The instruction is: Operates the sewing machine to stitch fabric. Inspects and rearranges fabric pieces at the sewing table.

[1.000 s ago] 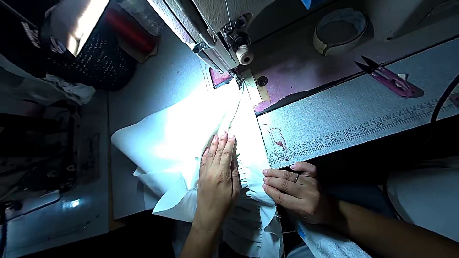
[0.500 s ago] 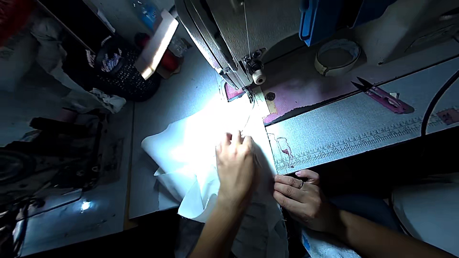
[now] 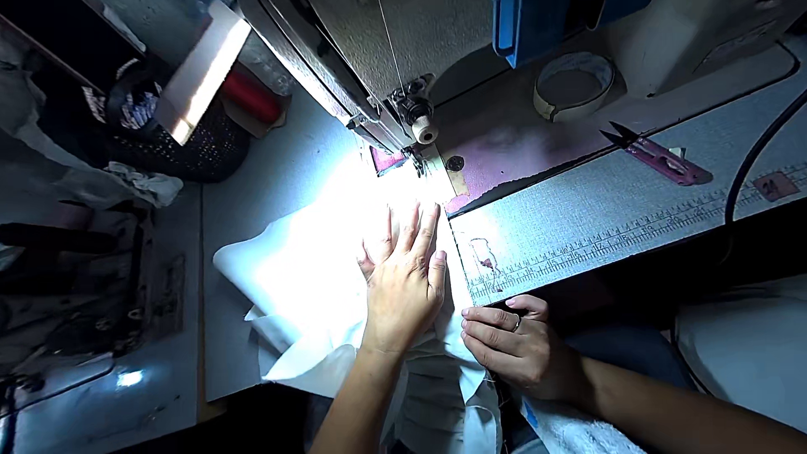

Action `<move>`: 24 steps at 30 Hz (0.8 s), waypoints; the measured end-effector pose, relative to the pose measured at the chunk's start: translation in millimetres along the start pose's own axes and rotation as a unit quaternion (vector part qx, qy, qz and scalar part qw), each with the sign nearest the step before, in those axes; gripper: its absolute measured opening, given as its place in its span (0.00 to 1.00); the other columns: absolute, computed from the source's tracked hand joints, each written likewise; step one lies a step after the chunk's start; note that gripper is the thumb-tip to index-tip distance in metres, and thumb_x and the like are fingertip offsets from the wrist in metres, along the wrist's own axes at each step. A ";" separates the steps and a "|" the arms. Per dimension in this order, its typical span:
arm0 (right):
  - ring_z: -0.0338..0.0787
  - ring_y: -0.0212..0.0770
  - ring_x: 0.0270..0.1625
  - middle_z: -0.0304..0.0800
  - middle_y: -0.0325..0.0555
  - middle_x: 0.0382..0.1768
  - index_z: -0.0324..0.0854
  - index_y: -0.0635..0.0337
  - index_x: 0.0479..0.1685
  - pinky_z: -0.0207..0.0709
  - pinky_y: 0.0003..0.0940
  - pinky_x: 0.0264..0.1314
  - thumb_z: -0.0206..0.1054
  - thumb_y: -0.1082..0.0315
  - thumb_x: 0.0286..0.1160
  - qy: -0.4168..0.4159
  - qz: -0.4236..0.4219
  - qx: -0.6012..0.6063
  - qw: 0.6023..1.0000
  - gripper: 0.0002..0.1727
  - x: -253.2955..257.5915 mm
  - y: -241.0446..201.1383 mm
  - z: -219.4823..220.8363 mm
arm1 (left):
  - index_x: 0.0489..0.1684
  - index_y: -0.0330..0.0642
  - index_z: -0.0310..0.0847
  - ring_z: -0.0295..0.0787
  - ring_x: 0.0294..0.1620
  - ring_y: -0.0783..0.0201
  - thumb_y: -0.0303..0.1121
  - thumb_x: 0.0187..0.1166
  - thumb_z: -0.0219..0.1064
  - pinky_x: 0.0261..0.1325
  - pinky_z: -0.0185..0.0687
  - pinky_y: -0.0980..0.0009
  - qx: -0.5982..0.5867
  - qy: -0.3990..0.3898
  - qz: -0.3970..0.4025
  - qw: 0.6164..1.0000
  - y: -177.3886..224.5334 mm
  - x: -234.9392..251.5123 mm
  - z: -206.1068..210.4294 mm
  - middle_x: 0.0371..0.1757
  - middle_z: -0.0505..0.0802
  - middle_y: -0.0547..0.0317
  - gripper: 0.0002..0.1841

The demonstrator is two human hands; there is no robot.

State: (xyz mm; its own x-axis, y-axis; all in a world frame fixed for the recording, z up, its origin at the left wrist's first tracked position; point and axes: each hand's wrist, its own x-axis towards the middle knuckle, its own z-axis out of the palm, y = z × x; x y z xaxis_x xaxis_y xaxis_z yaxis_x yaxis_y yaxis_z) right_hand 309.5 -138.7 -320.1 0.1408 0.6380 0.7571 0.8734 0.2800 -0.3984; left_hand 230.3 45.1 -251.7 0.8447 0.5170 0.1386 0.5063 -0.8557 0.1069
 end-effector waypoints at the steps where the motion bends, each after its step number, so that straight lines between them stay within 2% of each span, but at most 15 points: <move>1: 0.84 0.32 0.71 0.97 0.37 0.54 0.90 0.50 0.46 0.53 0.40 0.82 0.60 0.71 0.84 0.001 0.001 0.003 1.000 0.12 0.2 -0.2 0.5 | 0.95 0.69 0.54 0.35 0.99 0.52 0.51 0.90 0.34 0.86 0.23 0.27 -0.004 -0.010 0.013 1.000 -1.1 0.8 -1.6 0.95 0.60 0.78 0.31; 3: 0.85 0.33 0.70 0.96 0.38 0.54 0.90 0.49 0.46 0.54 0.40 0.82 0.60 0.71 0.84 0.002 0.005 0.002 1.000 0.11 1.5 0.1 1.4 | 0.96 0.66 0.53 0.32 0.99 0.51 0.55 0.90 0.35 0.85 0.15 0.23 -0.010 -0.020 0.029 0.999 -2.5 2.4 -3.8 0.95 0.59 0.76 0.32; 5: 0.83 0.36 0.72 0.93 0.42 0.57 0.87 0.48 0.46 0.54 0.41 0.82 0.59 0.70 0.85 -0.011 0.011 -0.014 1.000 0.10 3.5 0.9 1.3 | 0.96 0.65 0.53 0.32 0.99 0.50 0.61 0.87 0.37 0.85 0.14 0.23 -0.012 -0.016 0.030 0.999 -3.4 3.2 -3.9 0.95 0.60 0.74 0.35; 7: 0.79 0.38 0.79 0.91 0.45 0.66 0.86 0.47 0.47 0.52 0.45 0.84 0.58 0.70 0.85 -0.033 0.009 -0.026 0.999 0.11 6.2 1.6 -0.8 | 0.96 0.66 0.54 0.32 0.99 0.49 0.71 0.82 0.38 0.85 0.14 0.23 -0.011 -0.017 0.027 0.999 -4.1 3.9 -4.2 0.95 0.61 0.72 0.41; 12: 0.84 0.33 0.74 0.95 0.40 0.60 0.88 0.49 0.49 0.53 0.42 0.86 0.57 0.71 0.86 -0.036 -0.002 -0.014 0.999 0.12 6.1 -0.6 -5.0 | 0.96 0.70 0.51 0.30 0.99 0.51 0.73 0.81 0.39 0.85 0.17 0.24 -0.009 -0.027 0.020 0.999 -2.7 2.4 -7.4 0.97 0.55 0.72 0.41; 13: 0.84 0.32 0.74 0.95 0.39 0.60 0.88 0.49 0.50 0.53 0.41 0.86 0.58 0.71 0.86 -0.031 -0.003 -0.015 0.999 0.12 5.8 -0.6 -5.0 | 0.96 0.71 0.52 0.32 0.99 0.52 0.71 0.83 0.40 0.87 0.22 0.26 -0.009 -0.019 0.014 1.000 -1.7 -0.7 -8.1 0.97 0.54 0.70 0.39; 14: 0.84 0.32 0.74 0.96 0.39 0.59 0.88 0.49 0.50 0.54 0.41 0.86 0.58 0.71 0.86 -0.024 -0.004 -0.017 1.000 0.12 5.3 -0.2 -4.3 | 0.95 0.68 0.56 0.40 0.98 0.52 0.67 0.85 0.42 0.88 0.33 0.31 -0.010 0.002 0.006 1.000 -0.6 -5.8 -8.2 0.97 0.57 0.66 0.37; 16: 0.85 0.33 0.73 0.96 0.39 0.59 0.89 0.49 0.49 0.54 0.42 0.85 0.58 0.71 0.86 -0.017 -0.002 -0.013 1.000 0.12 3.8 0.3 -3.2 | 0.88 0.50 0.69 0.69 0.84 0.44 0.53 0.88 0.53 0.79 0.61 0.39 -0.017 0.084 -0.007 0.996 2.0 -21.9 -7.3 0.86 0.75 0.49 0.31; 17: 0.85 0.33 0.73 0.96 0.39 0.59 0.89 0.48 0.49 0.54 0.42 0.85 0.59 0.71 0.86 -0.017 0.000 -0.012 1.000 0.12 2.9 0.0 -3.2 | 0.80 0.41 0.76 0.80 0.70 0.40 0.45 0.87 0.59 0.68 0.71 0.43 -0.024 0.127 -0.018 0.991 4.0 -31.3 -7.0 0.72 0.86 0.42 0.27; 18: 0.85 0.33 0.73 0.96 0.39 0.59 0.89 0.48 0.49 0.54 0.42 0.85 0.59 0.71 0.86 -0.017 0.004 -0.010 1.000 0.12 2.2 -0.3 -3.1 | 0.73 0.36 0.81 0.85 0.56 0.43 0.40 0.84 0.63 0.58 0.76 0.47 -0.031 0.154 -0.041 0.987 6.3 -40.8 -7.2 0.58 0.91 0.41 0.23; 19: 0.85 0.33 0.73 0.96 0.39 0.59 0.89 0.48 0.48 0.53 0.42 0.85 0.59 0.71 0.86 -0.016 0.006 -0.006 1.000 0.12 1.9 -0.3 -2.8 | 0.65 0.35 0.86 0.86 0.43 0.52 0.39 0.82 0.66 0.48 0.78 0.56 -0.039 0.170 -0.074 0.982 7.8 -49.2 -7.6 0.44 0.93 0.48 0.20; 20: 0.85 0.32 0.73 0.96 0.38 0.59 0.89 0.48 0.48 0.53 0.42 0.85 0.59 0.71 0.86 -0.015 0.008 -0.002 1.000 0.12 1.8 -0.2 -2.3 | 0.56 0.36 0.89 0.81 0.33 0.62 0.40 0.79 0.68 0.39 0.74 0.64 -0.056 0.175 -0.109 0.977 8.3 -56.1 -8.2 0.32 0.89 0.56 0.18; 21: 0.85 0.32 0.73 0.96 0.38 0.59 0.89 0.48 0.48 0.53 0.43 0.86 0.59 0.71 0.85 -0.011 0.011 0.004 1.000 0.12 2.0 -0.2 -1.4 | 0.47 0.37 0.90 0.76 0.27 0.70 0.41 0.76 0.69 0.35 0.69 0.71 -0.077 0.173 -0.140 0.972 8.6 -61.5 -10.2 0.25 0.84 0.64 0.15; 22: 0.85 0.32 0.73 0.96 0.39 0.58 0.90 0.49 0.48 0.52 0.43 0.86 0.60 0.71 0.85 -0.009 0.014 0.010 1.000 0.12 2.1 -0.4 -0.8 | 0.40 0.40 0.88 0.74 0.26 0.76 0.42 0.74 0.71 0.34 0.68 0.76 -0.093 0.170 -0.161 0.968 9.2 -65.8 -13.5 0.23 0.83 0.69 0.13; 24: 0.84 0.32 0.73 0.96 0.38 0.58 0.90 0.49 0.47 0.51 0.44 0.86 0.60 0.71 0.85 -0.008 0.019 0.015 1.000 0.11 2.5 -1.1 -0.8 | 0.33 0.42 0.87 0.80 0.32 0.79 0.40 0.72 0.72 0.37 0.73 0.80 -0.107 0.169 -0.170 0.965 11.2 -72.0 -20.8 0.27 0.86 0.68 0.10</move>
State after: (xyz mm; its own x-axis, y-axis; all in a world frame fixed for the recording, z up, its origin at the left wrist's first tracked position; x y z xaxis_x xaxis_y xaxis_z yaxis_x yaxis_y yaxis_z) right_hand 309.3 -137.9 -317.3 0.1661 0.6594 0.7332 0.8533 0.2765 -0.4420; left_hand 171.6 -1.3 -240.0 0.5123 0.7755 0.3689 0.6663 -0.6300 0.3989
